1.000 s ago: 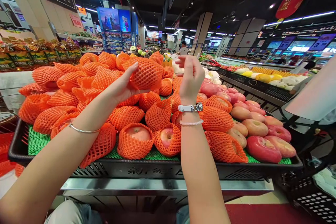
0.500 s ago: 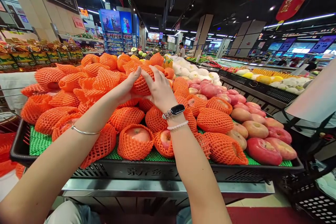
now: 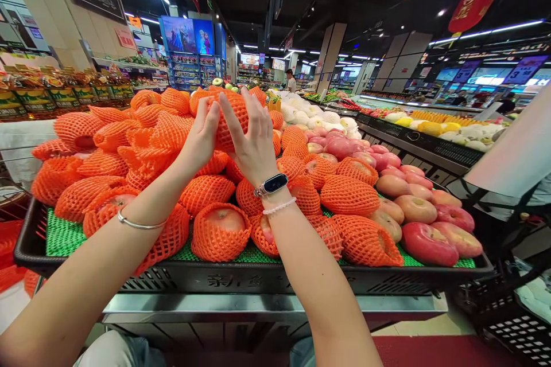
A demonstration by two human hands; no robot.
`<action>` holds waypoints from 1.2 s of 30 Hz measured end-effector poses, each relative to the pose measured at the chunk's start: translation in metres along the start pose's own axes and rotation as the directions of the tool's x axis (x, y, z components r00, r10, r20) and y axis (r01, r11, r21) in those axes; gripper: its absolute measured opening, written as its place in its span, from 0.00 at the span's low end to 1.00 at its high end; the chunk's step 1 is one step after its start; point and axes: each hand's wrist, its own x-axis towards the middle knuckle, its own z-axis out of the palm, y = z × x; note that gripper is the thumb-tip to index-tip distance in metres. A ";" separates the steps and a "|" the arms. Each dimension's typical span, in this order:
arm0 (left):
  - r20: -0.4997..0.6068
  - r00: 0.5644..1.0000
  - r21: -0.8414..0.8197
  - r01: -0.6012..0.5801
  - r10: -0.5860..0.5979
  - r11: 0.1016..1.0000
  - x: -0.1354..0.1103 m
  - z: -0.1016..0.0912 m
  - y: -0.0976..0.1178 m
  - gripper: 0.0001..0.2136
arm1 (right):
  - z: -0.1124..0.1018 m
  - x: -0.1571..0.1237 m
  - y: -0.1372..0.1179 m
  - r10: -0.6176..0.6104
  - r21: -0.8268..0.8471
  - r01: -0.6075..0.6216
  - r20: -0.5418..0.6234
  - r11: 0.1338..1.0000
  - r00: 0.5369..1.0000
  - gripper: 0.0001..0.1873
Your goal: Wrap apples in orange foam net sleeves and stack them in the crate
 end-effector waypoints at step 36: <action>-0.040 0.984 -0.104 0.169 -0.174 0.980 -0.004 0.002 0.025 0.30 | 0.012 -0.003 0.001 0.047 0.066 -0.047 -0.008 0.997 0.999 0.37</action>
